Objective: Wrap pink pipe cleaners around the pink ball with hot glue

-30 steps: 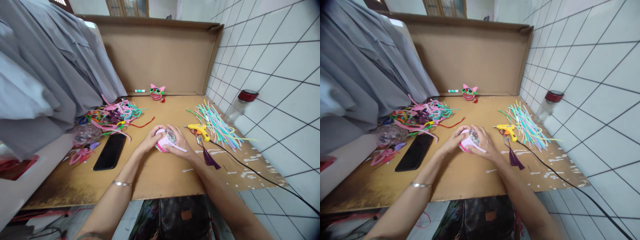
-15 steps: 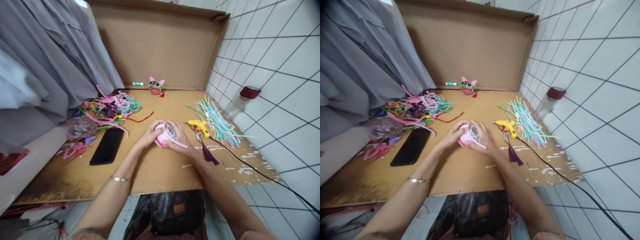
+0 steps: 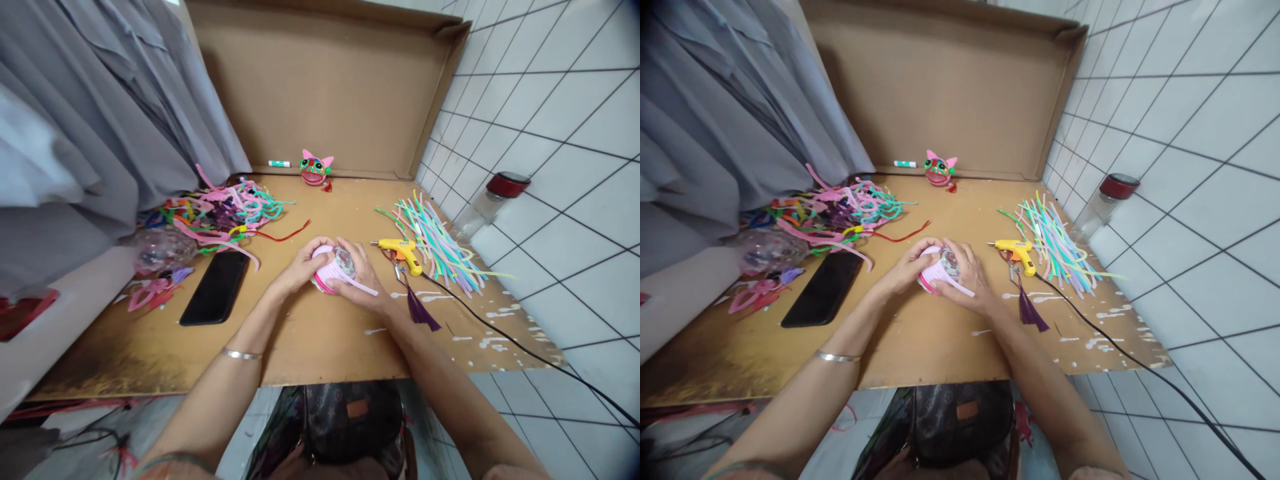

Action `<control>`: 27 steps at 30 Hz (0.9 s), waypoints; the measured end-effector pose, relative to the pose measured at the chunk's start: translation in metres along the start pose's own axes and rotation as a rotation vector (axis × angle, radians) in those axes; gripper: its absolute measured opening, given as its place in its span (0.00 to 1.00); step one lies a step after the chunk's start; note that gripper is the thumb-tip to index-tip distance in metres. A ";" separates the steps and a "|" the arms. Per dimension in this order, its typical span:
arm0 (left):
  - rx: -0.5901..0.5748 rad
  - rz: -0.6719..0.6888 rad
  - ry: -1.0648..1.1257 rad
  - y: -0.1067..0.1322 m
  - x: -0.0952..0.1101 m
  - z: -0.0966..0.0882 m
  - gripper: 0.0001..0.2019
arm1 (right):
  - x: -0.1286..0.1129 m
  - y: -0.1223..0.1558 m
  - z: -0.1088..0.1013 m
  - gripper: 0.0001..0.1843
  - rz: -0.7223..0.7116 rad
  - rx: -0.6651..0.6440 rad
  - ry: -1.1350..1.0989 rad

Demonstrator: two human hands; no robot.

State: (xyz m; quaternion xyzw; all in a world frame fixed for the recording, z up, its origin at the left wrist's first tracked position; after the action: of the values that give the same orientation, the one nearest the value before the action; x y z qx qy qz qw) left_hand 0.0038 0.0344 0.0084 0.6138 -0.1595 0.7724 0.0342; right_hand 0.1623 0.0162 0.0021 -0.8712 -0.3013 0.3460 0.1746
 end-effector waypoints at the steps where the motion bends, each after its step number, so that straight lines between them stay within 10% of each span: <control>1: 0.004 -0.003 0.004 0.000 0.000 0.000 0.17 | 0.000 0.000 0.000 0.44 0.000 0.003 0.002; 27: -0.003 -0.036 0.064 0.002 0.003 0.003 0.17 | -0.003 0.001 -0.001 0.42 0.040 0.058 -0.045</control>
State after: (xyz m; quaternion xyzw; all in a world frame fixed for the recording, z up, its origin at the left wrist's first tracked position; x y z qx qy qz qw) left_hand 0.0050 0.0310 0.0116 0.5913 -0.1484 0.7908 0.0543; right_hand 0.1615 0.0132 0.0040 -0.8637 -0.2774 0.3774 0.1858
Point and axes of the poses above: each hand's wrist, its own y-axis away from the middle knuckle, its own z-axis out of the palm, x = y × z, the point moved 3 cm from there along -y, towards the middle knuckle, and after that the axes turned 13 degrees about y, right-handed, at the moved point
